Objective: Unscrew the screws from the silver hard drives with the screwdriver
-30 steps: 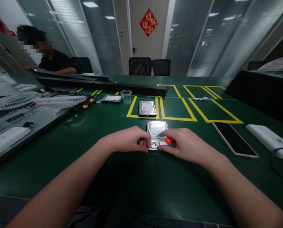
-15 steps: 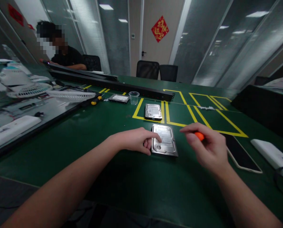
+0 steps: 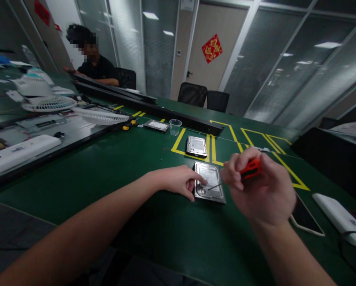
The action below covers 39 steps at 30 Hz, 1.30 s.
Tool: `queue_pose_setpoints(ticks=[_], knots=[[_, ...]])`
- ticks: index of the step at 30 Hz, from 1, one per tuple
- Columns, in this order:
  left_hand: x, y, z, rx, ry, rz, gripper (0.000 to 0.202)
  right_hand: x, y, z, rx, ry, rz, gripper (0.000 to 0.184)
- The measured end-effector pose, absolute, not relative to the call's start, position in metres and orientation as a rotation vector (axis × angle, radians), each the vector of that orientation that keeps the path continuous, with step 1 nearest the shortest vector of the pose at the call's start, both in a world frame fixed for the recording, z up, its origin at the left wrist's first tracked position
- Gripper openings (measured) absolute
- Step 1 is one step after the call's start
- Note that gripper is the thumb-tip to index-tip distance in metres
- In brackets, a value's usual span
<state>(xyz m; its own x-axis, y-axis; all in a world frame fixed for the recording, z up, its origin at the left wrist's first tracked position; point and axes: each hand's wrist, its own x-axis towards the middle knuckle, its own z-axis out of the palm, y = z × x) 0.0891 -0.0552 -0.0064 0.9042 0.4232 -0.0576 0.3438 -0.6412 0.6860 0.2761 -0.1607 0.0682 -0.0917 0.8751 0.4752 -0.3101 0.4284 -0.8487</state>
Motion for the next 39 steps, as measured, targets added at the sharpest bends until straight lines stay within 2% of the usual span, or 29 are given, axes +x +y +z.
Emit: queue_pose_setpoints(ticks=[9,30,36,39], knots=[[0.09,-0.053,-0.01,2.354,0.509,0.184,0.047,0.257,-0.154,0.037,-0.594,-1.293,1.108,0.033],[0.09,-0.057,-0.003,2.327,0.55,0.169,0.04,0.259,-0.148,0.028,-0.663,-1.363,1.067,0.034],[0.091,-0.057,-0.003,2.326,0.559,0.155,0.033,0.257,-0.147,0.026,-0.653,-1.317,1.11,0.03],[0.091,-0.056,-0.004,2.325,0.573,0.155,0.032,0.255,-0.149,0.029,-0.699,-1.298,1.119,0.038]])
